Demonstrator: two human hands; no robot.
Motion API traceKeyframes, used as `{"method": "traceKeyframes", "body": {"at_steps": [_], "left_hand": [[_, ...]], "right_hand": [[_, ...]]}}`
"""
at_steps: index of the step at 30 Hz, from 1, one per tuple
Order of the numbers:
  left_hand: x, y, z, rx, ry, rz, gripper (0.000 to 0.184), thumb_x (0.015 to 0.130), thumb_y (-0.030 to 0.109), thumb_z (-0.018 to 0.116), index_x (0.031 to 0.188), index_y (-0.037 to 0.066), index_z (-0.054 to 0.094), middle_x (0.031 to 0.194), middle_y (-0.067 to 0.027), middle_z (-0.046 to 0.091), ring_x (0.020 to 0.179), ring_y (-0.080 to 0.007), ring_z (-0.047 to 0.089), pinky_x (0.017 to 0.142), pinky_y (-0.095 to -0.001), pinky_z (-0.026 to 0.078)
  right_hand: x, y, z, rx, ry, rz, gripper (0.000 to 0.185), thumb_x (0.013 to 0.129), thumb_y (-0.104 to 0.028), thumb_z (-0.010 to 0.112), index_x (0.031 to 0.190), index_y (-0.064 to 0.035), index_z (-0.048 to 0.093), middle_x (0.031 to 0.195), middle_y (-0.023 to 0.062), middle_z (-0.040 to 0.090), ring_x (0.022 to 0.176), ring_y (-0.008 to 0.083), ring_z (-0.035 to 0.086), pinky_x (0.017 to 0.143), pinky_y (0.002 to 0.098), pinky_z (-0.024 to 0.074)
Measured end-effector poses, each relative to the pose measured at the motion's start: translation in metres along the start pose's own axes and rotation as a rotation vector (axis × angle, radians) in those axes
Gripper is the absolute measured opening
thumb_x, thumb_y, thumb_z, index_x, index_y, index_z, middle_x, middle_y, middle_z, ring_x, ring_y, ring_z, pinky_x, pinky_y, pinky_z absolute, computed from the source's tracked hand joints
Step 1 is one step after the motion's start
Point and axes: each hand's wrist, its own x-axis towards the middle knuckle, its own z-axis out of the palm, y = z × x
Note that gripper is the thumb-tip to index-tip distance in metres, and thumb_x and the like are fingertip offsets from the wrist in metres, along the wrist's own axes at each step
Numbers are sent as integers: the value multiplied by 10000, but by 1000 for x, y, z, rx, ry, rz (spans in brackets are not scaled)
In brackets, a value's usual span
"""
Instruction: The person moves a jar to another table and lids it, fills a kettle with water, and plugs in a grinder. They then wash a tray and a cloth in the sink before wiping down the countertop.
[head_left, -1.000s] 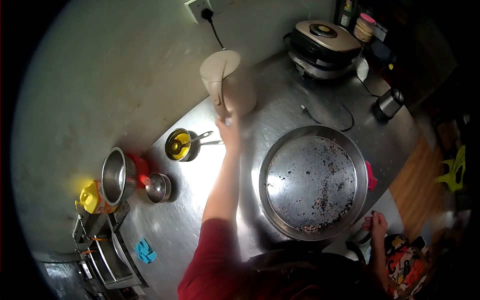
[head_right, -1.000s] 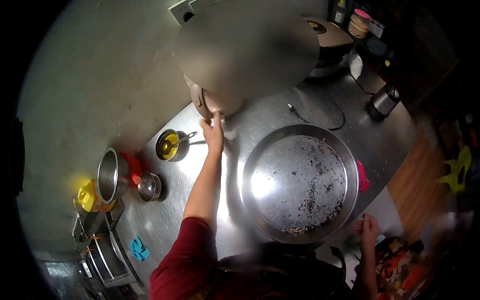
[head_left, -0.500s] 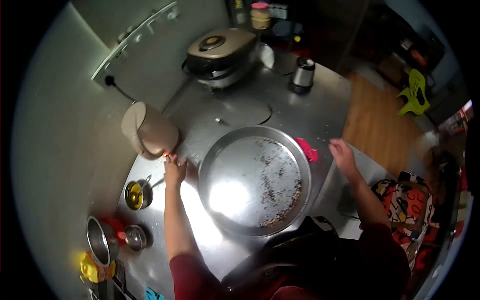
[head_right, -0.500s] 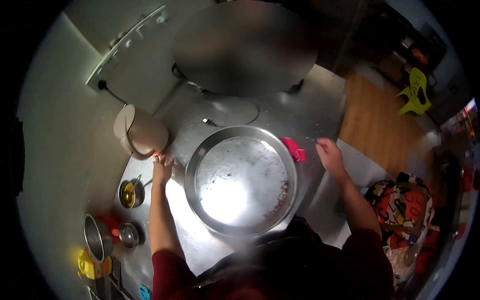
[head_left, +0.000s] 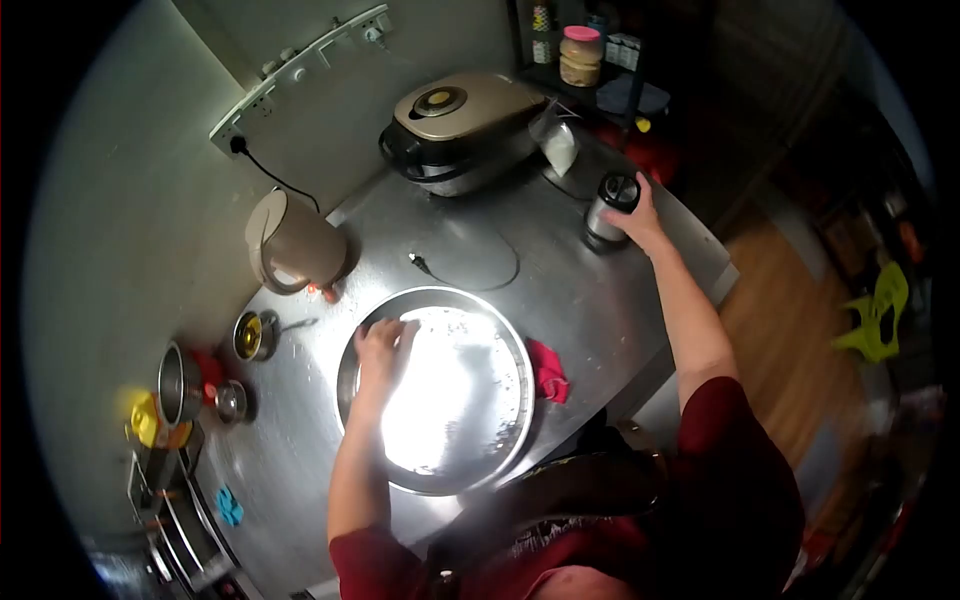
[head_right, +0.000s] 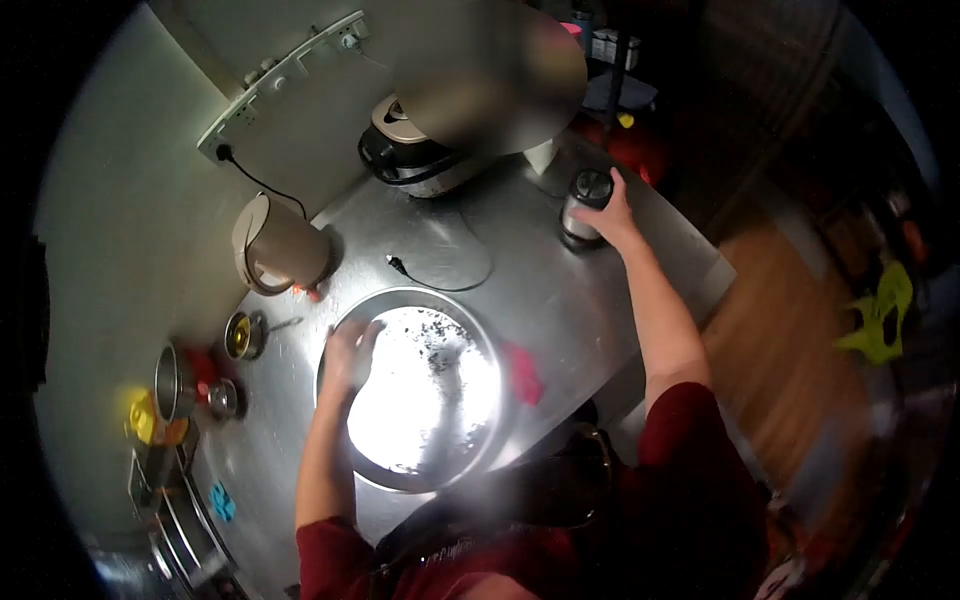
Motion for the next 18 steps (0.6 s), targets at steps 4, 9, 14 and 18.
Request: {"method": "traceKeyframes", "body": {"at_steps": [4,9,14,18], "left_hand": [[69,77,66,-404,-88,-63,413,848,154,639,1244,99,535,851,-160,675,867,-268,659,747,-352,500],[149,75,203,-110,90,-332,407,810,336,651,1060,18,604,927,-201,664,876,-355,637,788,-410,498],[178,84,225,-39,52,-407,333,772,280,612,970,14,640,926,-230,655,899,-360,633,804,-416,495],[193,82,229,-60,-23,-399,320,736,263,609,889,-16,647,934,-224,653,912,-353,629,819,-413,492]], "right_hand": [[17,3,-11,18,-18,-178,837,551,-226,865,1235,-69,409,1193,132,516,1122,245,500,964,364,396],[24,14,-48,435,39,82,765,609,-99,851,1221,-30,399,1188,108,465,1062,182,501,952,309,424],[14,29,-89,422,47,-46,839,630,-64,826,1324,-55,355,1259,110,440,1151,204,455,989,320,387],[0,38,-111,73,-89,-205,879,593,-125,845,1326,-69,363,1234,116,482,1164,236,465,994,355,375]]}}
